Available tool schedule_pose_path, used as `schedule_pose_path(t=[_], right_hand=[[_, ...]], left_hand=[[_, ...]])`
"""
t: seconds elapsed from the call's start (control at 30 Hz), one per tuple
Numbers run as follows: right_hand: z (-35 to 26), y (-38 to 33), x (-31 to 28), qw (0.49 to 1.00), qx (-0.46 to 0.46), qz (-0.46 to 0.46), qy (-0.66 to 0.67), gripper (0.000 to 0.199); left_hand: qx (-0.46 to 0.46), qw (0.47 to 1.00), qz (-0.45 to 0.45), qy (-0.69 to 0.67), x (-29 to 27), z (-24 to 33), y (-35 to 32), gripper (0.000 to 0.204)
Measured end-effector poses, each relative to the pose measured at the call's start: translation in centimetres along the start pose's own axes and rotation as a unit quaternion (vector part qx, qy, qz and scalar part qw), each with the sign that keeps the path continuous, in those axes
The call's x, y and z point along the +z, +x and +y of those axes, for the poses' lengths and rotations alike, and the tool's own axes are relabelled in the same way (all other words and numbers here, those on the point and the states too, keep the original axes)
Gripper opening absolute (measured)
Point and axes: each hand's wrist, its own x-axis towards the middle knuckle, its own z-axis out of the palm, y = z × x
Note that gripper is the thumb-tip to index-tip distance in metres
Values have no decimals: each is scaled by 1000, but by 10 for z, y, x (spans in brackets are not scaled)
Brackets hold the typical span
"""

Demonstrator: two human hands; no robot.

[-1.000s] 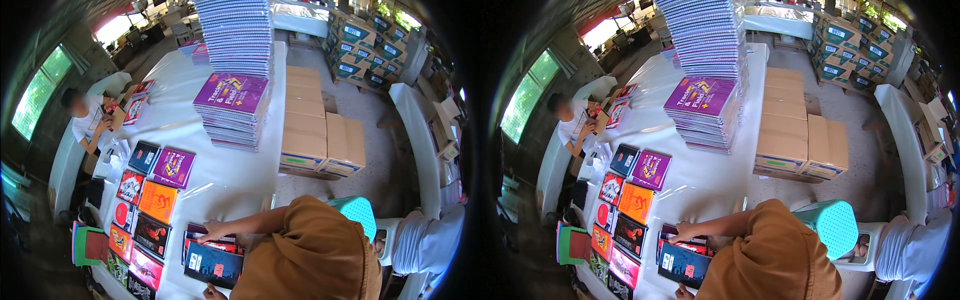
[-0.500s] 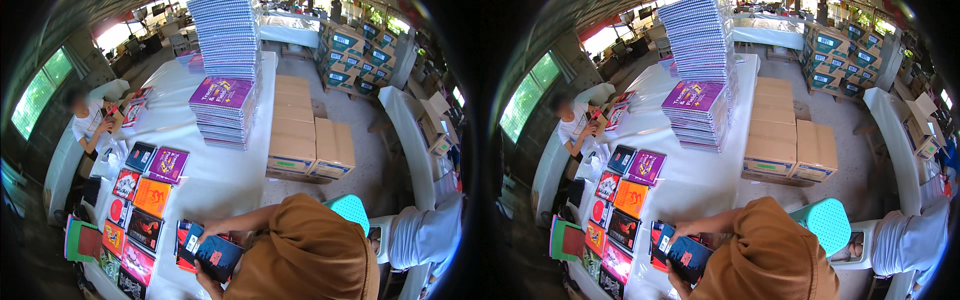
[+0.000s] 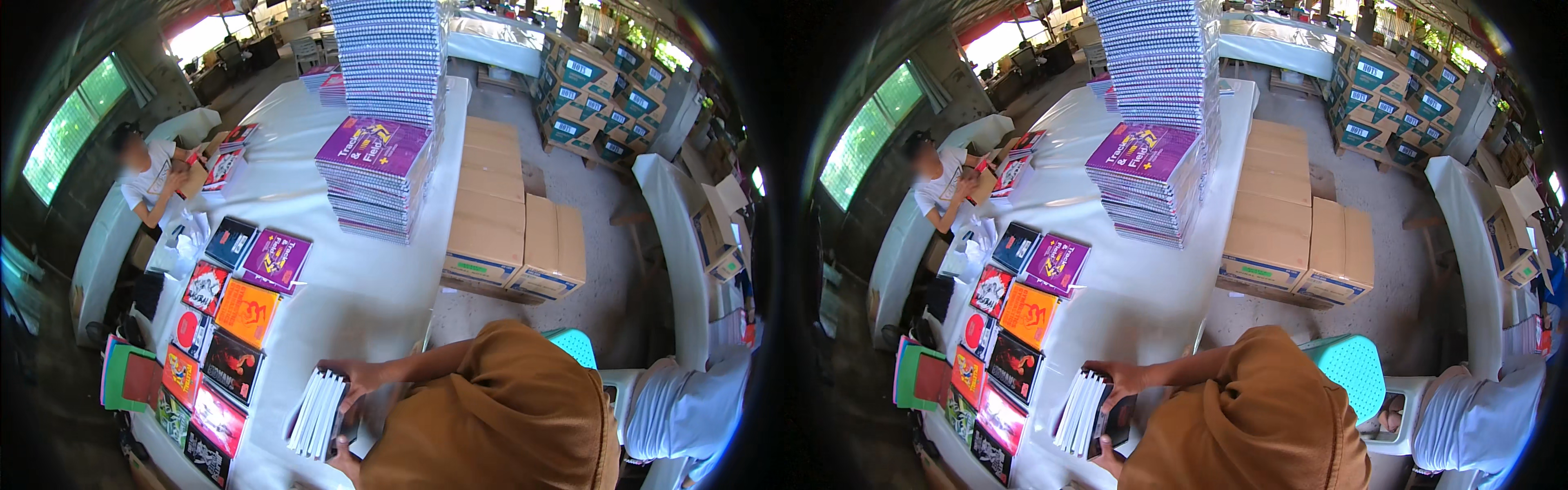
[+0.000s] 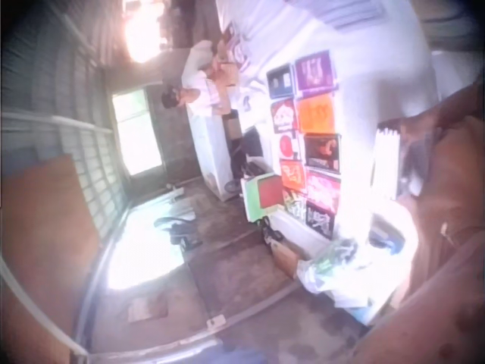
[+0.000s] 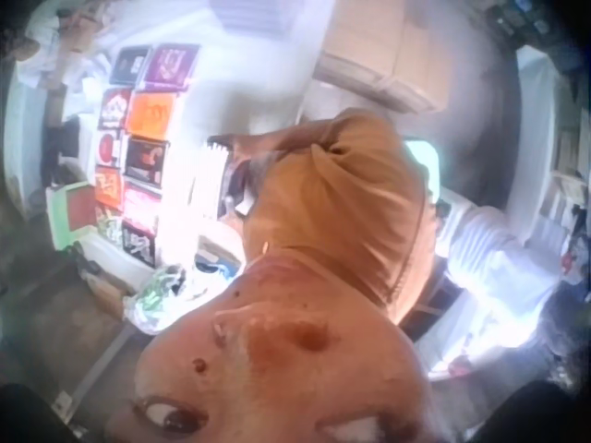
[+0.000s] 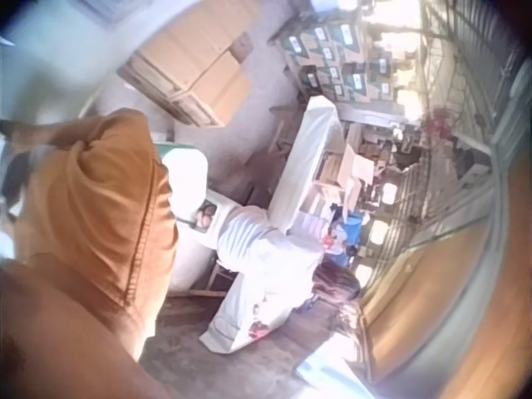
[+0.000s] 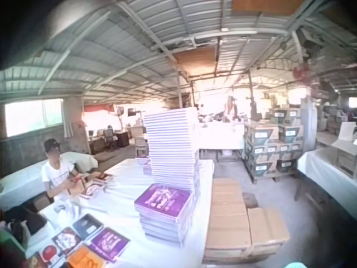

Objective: The person stacks multiple notebooks with different cover designs, places the stack into a clear plastic sleeve, and uses tape to seal the package.

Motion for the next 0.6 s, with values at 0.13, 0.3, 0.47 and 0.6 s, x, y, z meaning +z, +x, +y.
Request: schedule_pose_path(t=[0.13,0.3,0.47,0.6], right_hand=[[-8,12,1,998,22,-11,-54,97],[-14,18,6,992,-80,64,-76,93],[-16,10,-7,995,-35,59,-76,84],[-4,12,-5,994,-107,28,-18,87]], left_hand=[[-132,987,-27,-93,2,2,1,72],[-87,992,-37,-78,19,-6,-2,66],[-6,996,-75,-57,44,-19,-6,60],[76,992,-92,-43,61,-41,-5,55]])
